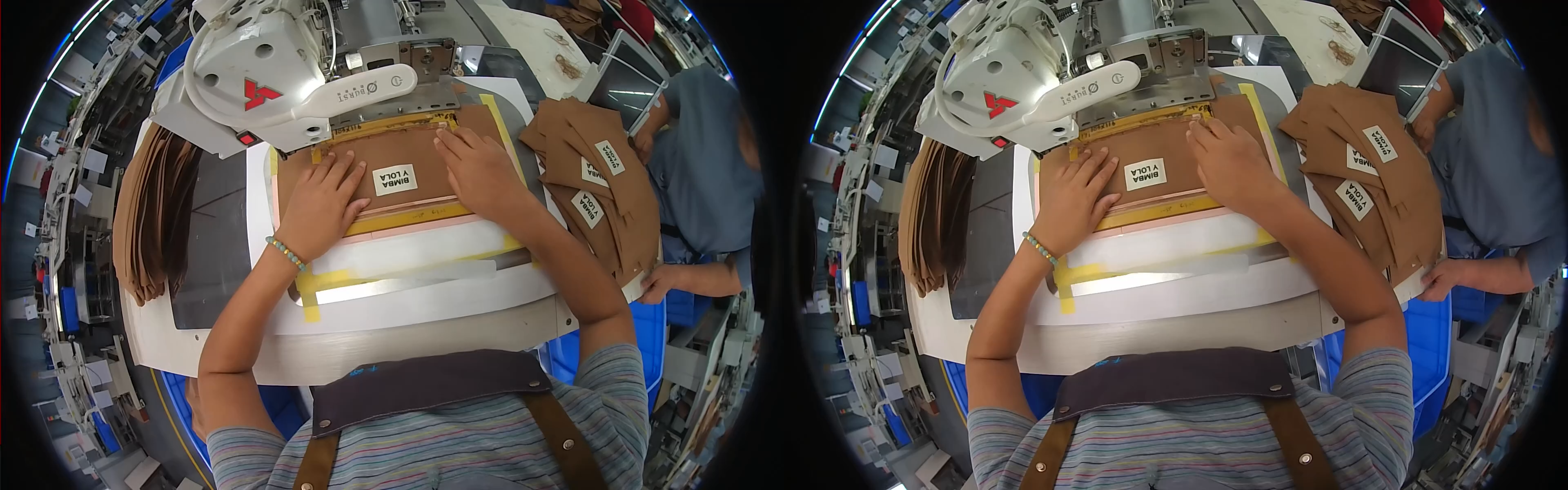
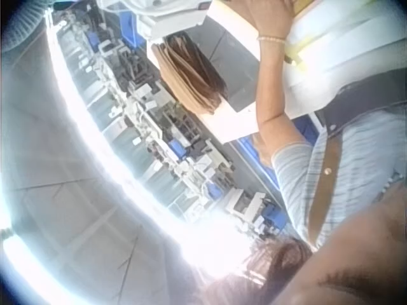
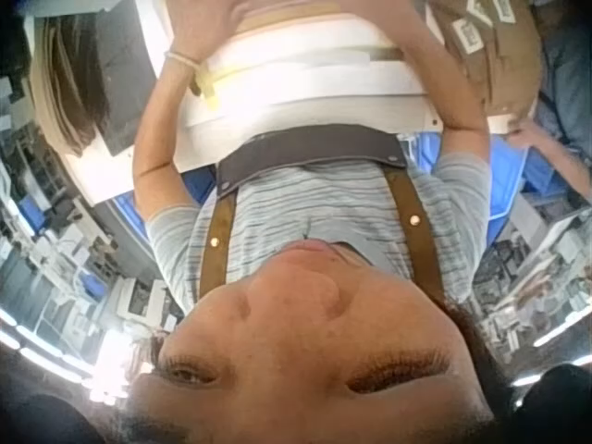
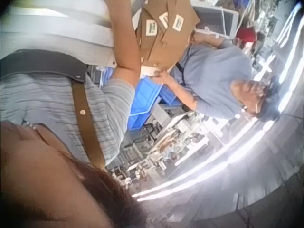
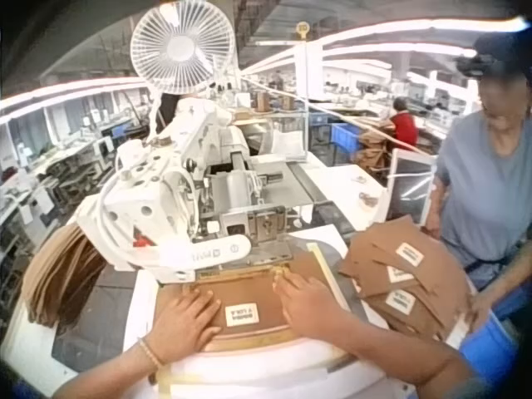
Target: Sewing brand labels onto brown fabric pieces using an industrial sewing machine.
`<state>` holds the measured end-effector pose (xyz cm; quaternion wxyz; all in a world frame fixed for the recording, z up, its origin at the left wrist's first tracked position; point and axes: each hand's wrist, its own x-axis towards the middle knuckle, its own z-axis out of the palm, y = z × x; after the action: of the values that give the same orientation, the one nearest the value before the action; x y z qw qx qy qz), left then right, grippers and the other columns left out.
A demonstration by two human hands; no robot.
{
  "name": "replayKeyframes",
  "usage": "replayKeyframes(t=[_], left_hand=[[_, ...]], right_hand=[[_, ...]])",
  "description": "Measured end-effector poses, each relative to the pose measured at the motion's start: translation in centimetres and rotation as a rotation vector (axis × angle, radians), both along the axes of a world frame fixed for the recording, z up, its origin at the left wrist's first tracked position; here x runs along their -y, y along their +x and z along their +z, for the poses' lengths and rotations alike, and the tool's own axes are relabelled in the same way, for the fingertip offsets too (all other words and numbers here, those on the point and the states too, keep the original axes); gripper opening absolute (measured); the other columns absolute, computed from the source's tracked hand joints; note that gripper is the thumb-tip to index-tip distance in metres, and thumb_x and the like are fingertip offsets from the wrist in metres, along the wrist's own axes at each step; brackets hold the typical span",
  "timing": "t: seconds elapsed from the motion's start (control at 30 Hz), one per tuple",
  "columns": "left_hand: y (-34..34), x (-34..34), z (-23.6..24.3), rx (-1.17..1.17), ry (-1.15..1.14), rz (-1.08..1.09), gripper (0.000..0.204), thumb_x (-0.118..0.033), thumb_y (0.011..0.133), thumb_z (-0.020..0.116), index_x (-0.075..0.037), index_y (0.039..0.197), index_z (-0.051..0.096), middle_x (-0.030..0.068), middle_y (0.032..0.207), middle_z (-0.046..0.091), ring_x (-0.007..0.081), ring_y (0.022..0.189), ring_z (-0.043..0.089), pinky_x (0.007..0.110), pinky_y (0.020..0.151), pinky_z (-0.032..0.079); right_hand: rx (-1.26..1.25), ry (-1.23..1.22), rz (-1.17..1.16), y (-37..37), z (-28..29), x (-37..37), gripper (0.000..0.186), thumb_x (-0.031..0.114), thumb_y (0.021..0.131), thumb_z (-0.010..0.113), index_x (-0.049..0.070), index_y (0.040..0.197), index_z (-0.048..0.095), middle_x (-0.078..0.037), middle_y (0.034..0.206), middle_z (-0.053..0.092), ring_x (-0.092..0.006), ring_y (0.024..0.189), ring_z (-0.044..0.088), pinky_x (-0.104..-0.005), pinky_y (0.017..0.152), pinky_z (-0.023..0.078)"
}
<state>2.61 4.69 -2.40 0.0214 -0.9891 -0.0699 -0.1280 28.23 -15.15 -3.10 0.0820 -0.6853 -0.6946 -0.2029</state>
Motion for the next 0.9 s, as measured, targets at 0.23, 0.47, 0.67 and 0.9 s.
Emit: replayKeyframes(t=[0.23, 0.47, 0.67, 0.9], left_hand=[[0.3, 0.0, 0.8, -0.053, -0.062, -0.001, 0.06, -0.03, 0.1, 0.073, -0.006, 0.152, 0.057, 0.016, 0.156, 0.056, 0.039, 0.141, 0.054, 0.049, 0.117, 0.042], [-0.2, -0.4, 0.8, -0.06, -0.052, 0.022, 0.06, -0.03, 0.1, 0.073, -0.004, 0.152, 0.057, 0.0159, 0.156, 0.055, 0.0389, 0.14, 0.053, 0.05, 0.119, 0.041], [-0.7, -0.5, 0.8, -0.064, -0.056, 0.049, 0.06, -0.031, 0.1, 0.072, -0.003, 0.151, 0.057, 0.0157, 0.155, 0.056, 0.0381, 0.139, 0.054, 0.049, 0.118, 0.042], [-1.7, -1.1, 1.0, -0.076, -0.049, 0.098, 0.06, -0.037, 0.103, 0.068, -0.001, 0.149, 0.058, 0.017, 0.149, 0.058, 0.0378, 0.14, 0.054, 0.046, 0.113, 0.045]], right_hand=[[0.077, -0.088, -0.081, -0.4, 0.1, -0.1, 0.049, 0.022, 0.093, 0.069, -0.002, 0.136, 0.067, -0.012, 0.143, 0.065, -0.0236, 0.129, 0.058, -0.0376, 0.086, 0.051], [0.048, -0.093, -0.1, -1.1, 0.0, -0.5, 0.05, 0.018, 0.091, 0.07, -0.001, 0.137, 0.068, -0.008, 0.145, 0.065, -0.0228, 0.12, 0.06, -0.0383, 0.087, 0.051], [0.113, -0.096, -0.095, -1.7, 0.1, -1.1, 0.049, 0.021, 0.093, 0.069, 0.0, 0.138, 0.068, -0.008, 0.143, 0.066, -0.023, 0.116, 0.06, -0.038, 0.084, 0.05], [0.116, -0.091, -0.05, -3.0, 0.1, -2.4, 0.045, 0.022, 0.096, 0.067, -0.001, 0.134, 0.069, -0.01, 0.139, 0.067, -0.0229, 0.112, 0.061, -0.0373, 0.077, 0.049]])
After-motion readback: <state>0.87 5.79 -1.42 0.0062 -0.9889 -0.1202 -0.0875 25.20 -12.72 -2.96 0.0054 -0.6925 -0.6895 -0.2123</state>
